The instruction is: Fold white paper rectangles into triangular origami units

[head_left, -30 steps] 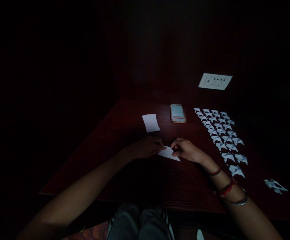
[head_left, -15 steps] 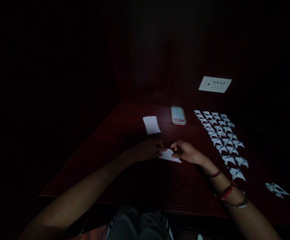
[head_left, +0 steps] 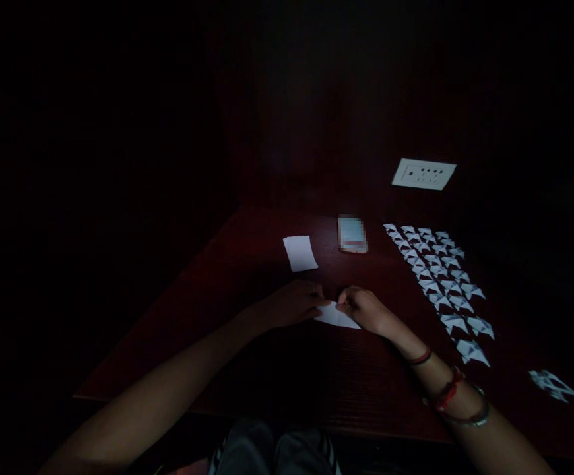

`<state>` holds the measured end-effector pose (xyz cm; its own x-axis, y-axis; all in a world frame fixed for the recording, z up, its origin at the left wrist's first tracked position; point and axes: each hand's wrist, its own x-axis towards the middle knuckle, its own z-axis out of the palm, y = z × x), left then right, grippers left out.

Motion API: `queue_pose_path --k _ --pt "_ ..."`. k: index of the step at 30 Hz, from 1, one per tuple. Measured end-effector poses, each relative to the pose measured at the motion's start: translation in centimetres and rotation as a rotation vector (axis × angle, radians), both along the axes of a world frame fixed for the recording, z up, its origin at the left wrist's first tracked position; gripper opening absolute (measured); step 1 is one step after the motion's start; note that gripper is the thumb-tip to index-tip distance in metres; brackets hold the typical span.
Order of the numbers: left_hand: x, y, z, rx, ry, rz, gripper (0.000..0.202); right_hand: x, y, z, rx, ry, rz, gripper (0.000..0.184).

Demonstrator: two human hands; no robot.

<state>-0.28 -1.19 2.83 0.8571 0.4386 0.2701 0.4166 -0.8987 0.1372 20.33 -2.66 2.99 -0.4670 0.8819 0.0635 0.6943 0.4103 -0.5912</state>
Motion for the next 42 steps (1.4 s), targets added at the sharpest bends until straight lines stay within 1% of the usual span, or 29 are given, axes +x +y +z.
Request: queue_pose_path --k 2,6,9,15,19,22,29,33,37,42 --pt "0.0 -0.1 0.0 0.011 0.013 0.009 0.027 0.1 -0.1 0.1 0.008 -0.006 -0.01 0.008" --pt "0.0 -0.2 -0.2 0.036 0.02 0.055 0.026 0.4 -0.1 0.2 -0.09 -0.024 -0.01 0.015" --pt "0.0 -0.3 -0.6 0.055 0.026 0.083 0.026 0.2 -0.1 0.2 -0.127 -0.012 -0.032 0.014" --pt "0.2 -0.4 -0.8 0.062 0.039 0.11 0.028 -0.5 -0.1 -0.1 -0.064 0.028 -0.082 0.004" --pt "0.2 -0.7 -0.7 0.057 0.051 0.121 0.028 -0.6 -0.1 -0.6 -0.066 0.07 -0.098 0.005" --pt "0.3 -0.8 -0.5 0.047 0.074 0.141 0.029 -0.7 -0.1 -0.7 -0.082 0.083 -0.108 0.012" --pt "0.8 -1.3 -0.2 0.062 0.133 0.186 0.025 -0.8 -0.3 -0.1 -0.062 0.03 -0.164 0.008" --pt "1.3 -1.9 0.0 0.083 0.198 0.225 0.023 -0.8 -0.1 -0.3 -0.07 0.005 -0.177 0.007" --pt "1.4 -2.3 0.1 0.107 0.207 0.263 0.025 -1.0 0.1 -0.4 -0.045 -0.021 -0.2 0.009" --pt "1.3 -2.3 -0.1 0.112 0.196 0.264 0.024 -1.2 0.3 -0.1 -0.032 -0.1 -0.157 0.009"
